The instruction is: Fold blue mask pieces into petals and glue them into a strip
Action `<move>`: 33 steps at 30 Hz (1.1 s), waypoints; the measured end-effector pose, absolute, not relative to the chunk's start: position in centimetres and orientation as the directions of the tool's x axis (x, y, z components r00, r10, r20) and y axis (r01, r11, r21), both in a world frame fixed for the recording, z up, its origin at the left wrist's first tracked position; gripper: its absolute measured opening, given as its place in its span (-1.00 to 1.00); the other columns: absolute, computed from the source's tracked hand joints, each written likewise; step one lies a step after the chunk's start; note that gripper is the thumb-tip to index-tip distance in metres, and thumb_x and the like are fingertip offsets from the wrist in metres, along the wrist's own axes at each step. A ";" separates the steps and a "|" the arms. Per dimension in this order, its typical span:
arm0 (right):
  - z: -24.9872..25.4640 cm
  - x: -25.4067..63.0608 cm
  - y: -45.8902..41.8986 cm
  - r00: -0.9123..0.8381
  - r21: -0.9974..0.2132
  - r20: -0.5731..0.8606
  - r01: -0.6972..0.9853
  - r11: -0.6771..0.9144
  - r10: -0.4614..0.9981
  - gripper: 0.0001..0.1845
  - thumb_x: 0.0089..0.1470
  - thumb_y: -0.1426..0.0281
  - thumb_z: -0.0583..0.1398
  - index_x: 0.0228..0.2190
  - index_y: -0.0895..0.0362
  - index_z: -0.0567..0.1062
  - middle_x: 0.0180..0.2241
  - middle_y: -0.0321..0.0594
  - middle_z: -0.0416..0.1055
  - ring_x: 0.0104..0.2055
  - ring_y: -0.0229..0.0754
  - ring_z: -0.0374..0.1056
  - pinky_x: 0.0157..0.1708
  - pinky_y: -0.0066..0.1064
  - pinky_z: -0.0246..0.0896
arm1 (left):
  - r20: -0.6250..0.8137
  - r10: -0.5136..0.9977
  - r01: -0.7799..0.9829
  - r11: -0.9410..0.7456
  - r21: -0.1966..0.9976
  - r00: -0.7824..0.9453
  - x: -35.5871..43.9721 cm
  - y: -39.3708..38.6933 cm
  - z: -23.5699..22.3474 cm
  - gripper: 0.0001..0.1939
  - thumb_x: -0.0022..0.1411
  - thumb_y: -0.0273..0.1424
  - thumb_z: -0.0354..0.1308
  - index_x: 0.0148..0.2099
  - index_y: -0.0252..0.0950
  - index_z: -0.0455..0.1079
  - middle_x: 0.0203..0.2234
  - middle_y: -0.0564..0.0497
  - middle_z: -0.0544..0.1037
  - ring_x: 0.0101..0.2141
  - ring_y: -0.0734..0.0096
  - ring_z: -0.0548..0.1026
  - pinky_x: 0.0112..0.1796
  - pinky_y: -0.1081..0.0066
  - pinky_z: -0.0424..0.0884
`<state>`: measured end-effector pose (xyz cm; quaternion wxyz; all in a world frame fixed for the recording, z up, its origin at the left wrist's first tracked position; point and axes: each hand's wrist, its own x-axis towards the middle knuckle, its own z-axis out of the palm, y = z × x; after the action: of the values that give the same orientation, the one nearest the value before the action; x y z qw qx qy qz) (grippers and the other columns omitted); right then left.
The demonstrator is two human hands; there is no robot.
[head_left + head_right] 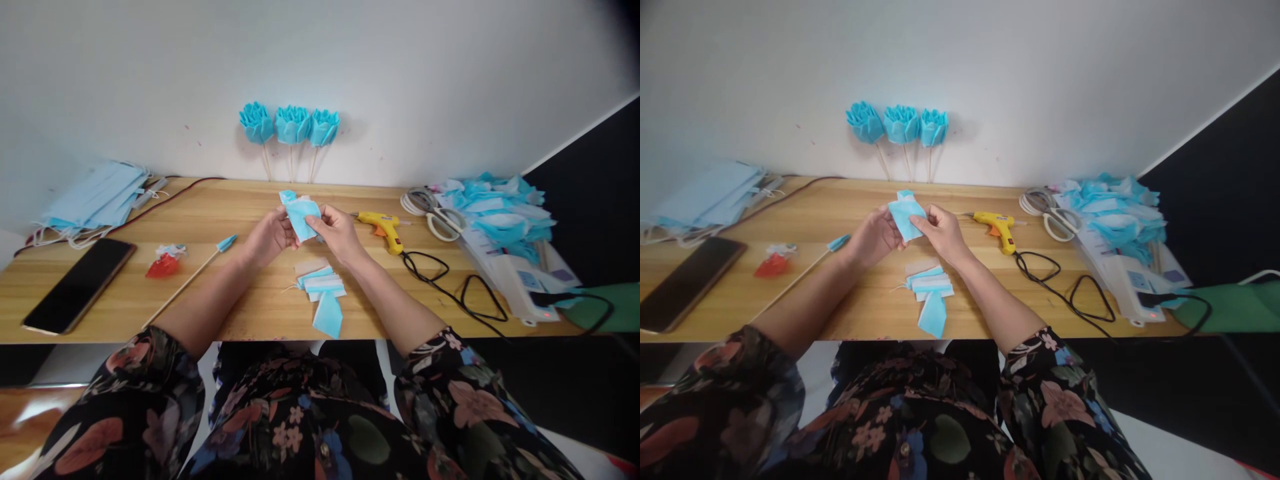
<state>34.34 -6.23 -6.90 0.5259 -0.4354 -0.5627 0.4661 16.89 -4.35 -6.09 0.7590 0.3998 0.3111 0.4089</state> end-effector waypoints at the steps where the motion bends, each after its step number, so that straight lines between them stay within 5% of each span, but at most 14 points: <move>1: -6.9 34.4 -6.1 -0.061 -0.983 0.181 -0.016 0.181 0.982 -0.52 -0.06 -0.03 0.36 -0.44 0.11 0.42 -0.54 -0.39 0.32 -0.50 -0.33 0.16 -0.47 -0.44 0.08 | -0.139 0.872 -0.377 0.340 0.862 0.470 16.7 -4.2 -6.0 -0.44 0.34 0.12 0.01 -0.22 -0.31 0.46 -0.54 -0.03 0.57 -0.60 0.40 0.48 -0.57 0.43 0.36; 6: -6.9 34.6 -5.9 -0.035 -0.989 0.142 -0.044 0.141 0.989 -0.52 -0.09 -0.03 0.37 -0.42 0.10 0.43 -0.53 -0.39 0.32 -0.49 -0.33 0.15 -0.49 -0.45 0.06 | -0.093 0.911 -0.318 0.234 0.919 0.401 16.3 -4.0 -6.1 -0.39 0.23 0.22 0.08 -0.22 -0.26 0.48 -0.55 0.00 0.53 -0.61 0.45 0.45 -0.62 0.46 0.29; 12: -6.7 34.5 -6.1 -0.044 -0.990 0.137 0.011 0.138 0.990 -0.52 -0.09 -0.04 0.36 -0.47 0.10 0.39 -0.55 -0.41 0.25 -0.50 -0.34 0.09 -0.51 -0.46 0.00 | 0.028 0.948 -0.147 0.020 0.989 0.316 16.6 -4.6 -7.0 -0.52 -0.02 0.00 0.45 -0.46 -0.29 0.41 -0.65 0.08 0.44 -0.64 0.58 0.34 -0.58 0.52 0.27; 18: -6.5 34.9 -5.7 0.011 -0.990 0.135 -0.029 0.136 0.991 -0.46 -0.15 -0.09 0.38 -0.52 0.09 0.38 -0.58 -0.41 0.23 -0.50 -0.34 0.12 -0.48 -0.47 0.11 | 0.065 0.946 -0.160 -0.015 0.987 0.317 16.3 -4.6 -6.9 -0.57 0.00 -0.05 0.44 -0.47 -0.31 0.45 -0.58 0.04 0.50 -0.58 0.57 0.36 -0.51 0.50 0.30; 27: -6.8 35.5 -5.2 -0.163 -0.979 0.036 -0.202 0.002 0.986 -0.38 -0.11 -0.23 0.32 -0.41 0.09 0.48 -0.43 -0.32 0.43 -0.36 -0.28 0.35 -0.34 -0.42 0.34 | 0.086 0.957 -0.195 -0.032 0.980 0.278 16.2 -4.3 -6.8 -0.59 0.03 -0.09 0.44 -0.49 -0.30 0.42 -0.64 0.06 0.46 -0.59 0.56 0.35 -0.50 0.50 0.29; 33: -6.3 35.2 -5.6 -0.161 -0.989 0.054 -0.143 0.031 0.986 -0.43 -0.26 0.01 0.50 -0.30 0.08 0.51 -0.40 -0.34 0.51 -0.37 -0.28 0.36 -0.35 -0.45 0.29 | 0.070 0.962 -0.209 -0.014 0.978 0.265 16.4 -4.3 -6.9 -0.61 0.08 -0.12 0.41 -0.50 -0.30 0.41 -0.62 0.05 0.47 -0.58 0.56 0.37 -0.49 0.50 0.30</move>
<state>35.22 -5.62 -6.34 0.5017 -0.4098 -0.5137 0.5626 16.37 -4.31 -6.87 0.6016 0.5200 0.3621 0.4863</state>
